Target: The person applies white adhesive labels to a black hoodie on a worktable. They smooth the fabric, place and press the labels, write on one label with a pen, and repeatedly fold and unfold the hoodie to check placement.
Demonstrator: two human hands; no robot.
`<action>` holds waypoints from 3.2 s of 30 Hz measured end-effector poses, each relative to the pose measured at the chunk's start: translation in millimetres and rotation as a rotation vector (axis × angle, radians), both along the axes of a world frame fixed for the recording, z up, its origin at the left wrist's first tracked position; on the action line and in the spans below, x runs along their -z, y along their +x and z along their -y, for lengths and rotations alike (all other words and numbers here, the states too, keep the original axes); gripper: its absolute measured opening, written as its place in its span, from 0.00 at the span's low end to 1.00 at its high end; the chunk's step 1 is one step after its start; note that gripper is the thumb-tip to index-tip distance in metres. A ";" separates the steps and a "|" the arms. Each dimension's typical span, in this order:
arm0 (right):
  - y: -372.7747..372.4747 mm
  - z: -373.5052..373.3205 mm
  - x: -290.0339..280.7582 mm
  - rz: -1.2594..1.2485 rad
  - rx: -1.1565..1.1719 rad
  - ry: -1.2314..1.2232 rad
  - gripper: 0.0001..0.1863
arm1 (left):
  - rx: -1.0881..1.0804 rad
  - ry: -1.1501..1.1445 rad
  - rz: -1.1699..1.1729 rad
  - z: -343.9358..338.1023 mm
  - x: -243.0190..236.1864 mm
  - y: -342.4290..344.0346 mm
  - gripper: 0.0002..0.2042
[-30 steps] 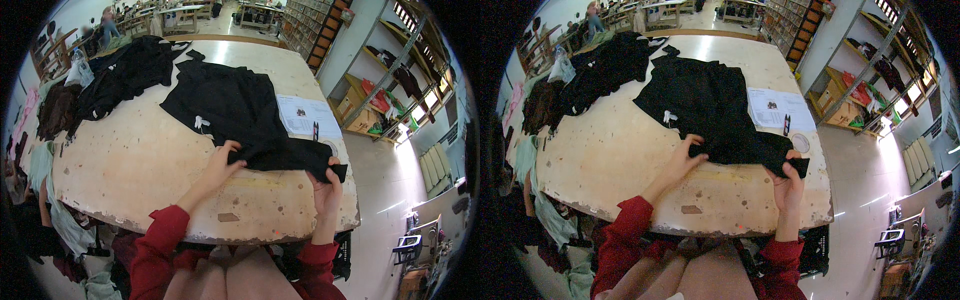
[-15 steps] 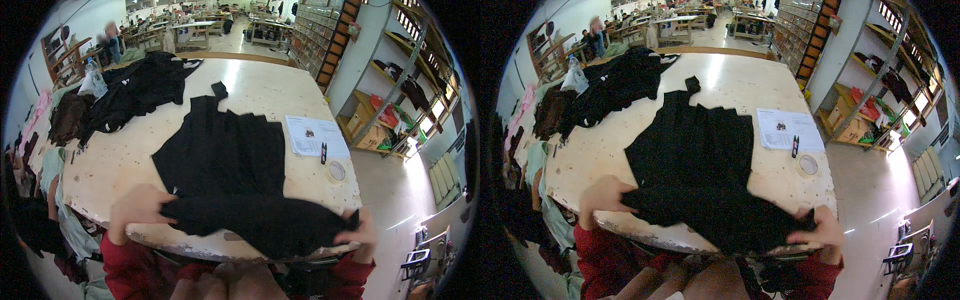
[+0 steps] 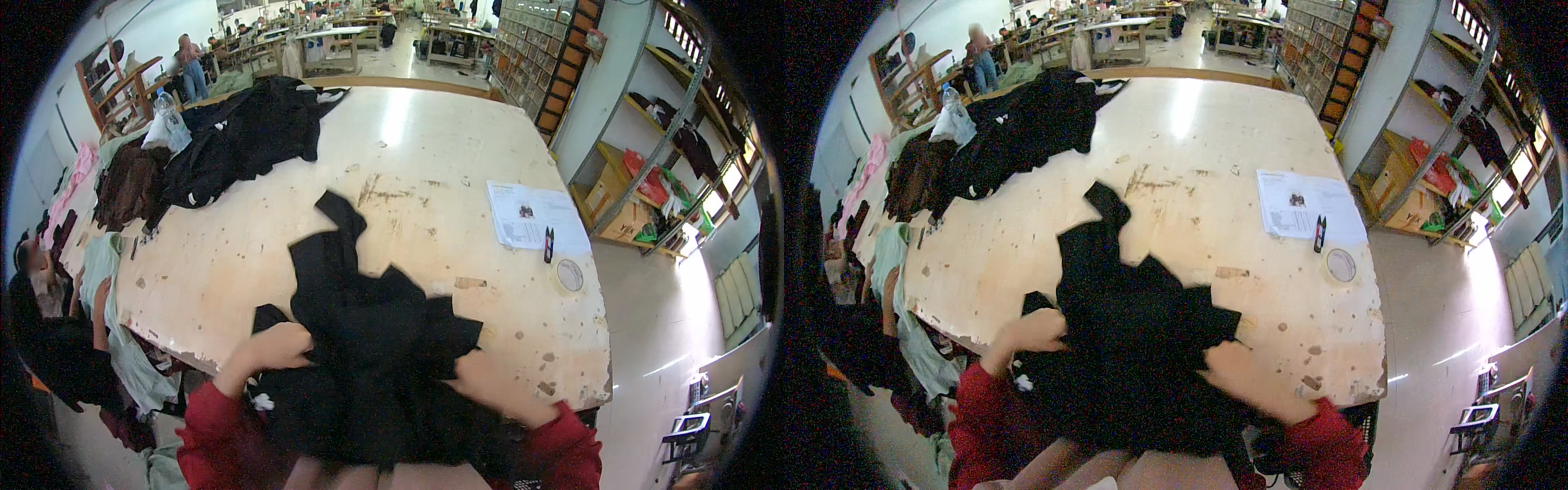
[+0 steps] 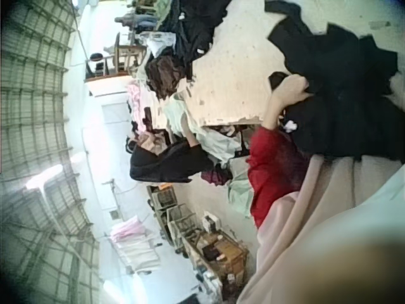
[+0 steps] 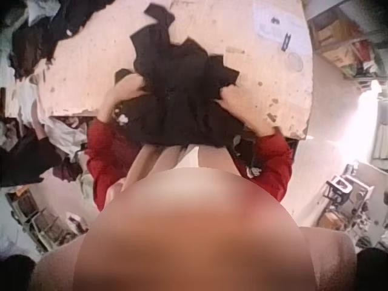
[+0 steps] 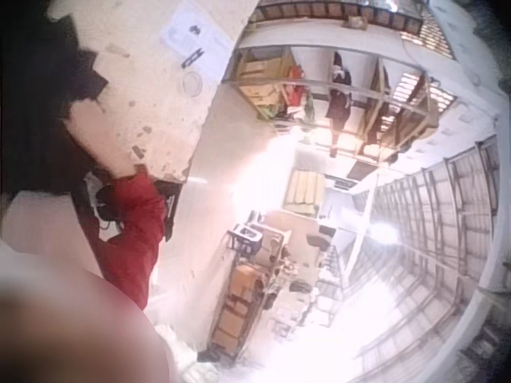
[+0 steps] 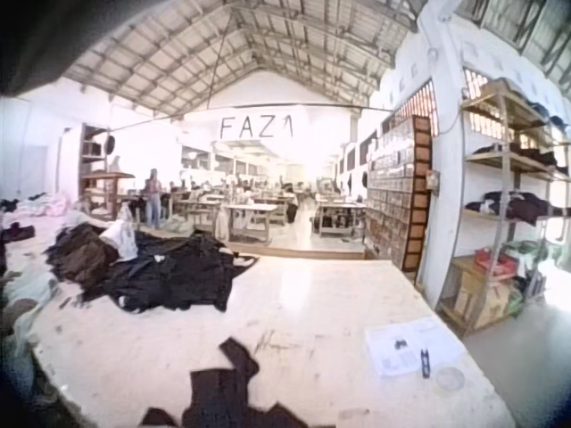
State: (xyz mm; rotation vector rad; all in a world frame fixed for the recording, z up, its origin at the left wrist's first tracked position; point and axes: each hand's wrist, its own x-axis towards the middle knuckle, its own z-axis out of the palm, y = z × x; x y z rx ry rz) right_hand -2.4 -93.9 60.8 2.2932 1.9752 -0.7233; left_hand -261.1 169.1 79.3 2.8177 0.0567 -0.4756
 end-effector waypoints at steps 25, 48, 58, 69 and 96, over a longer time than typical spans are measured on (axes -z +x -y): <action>187.6 36.9 -36.4 -0.206 0.643 0.895 0.10 | -0.567 -0.067 1.007 -145.8 -30.7 -21.6 0.17; 15.4 66.7 8.1 -0.060 0.002 0.278 0.17 | -0.716 0.109 0.204 73.4 34.3 -46.9 0.25; -34.8 9.1 49.0 0.315 0.428 0.468 0.33 | -0.983 0.347 0.507 92.1 75.8 4.1 0.26; -10.3 38.4 40.6 0.055 0.549 0.404 0.36 | -0.977 0.050 0.693 91.9 67.2 -20.3 0.24; -0.8 71.9 47.9 0.049 0.946 0.914 0.24 | -1.441 0.045 0.803 65.1 76.3 -105.3 0.30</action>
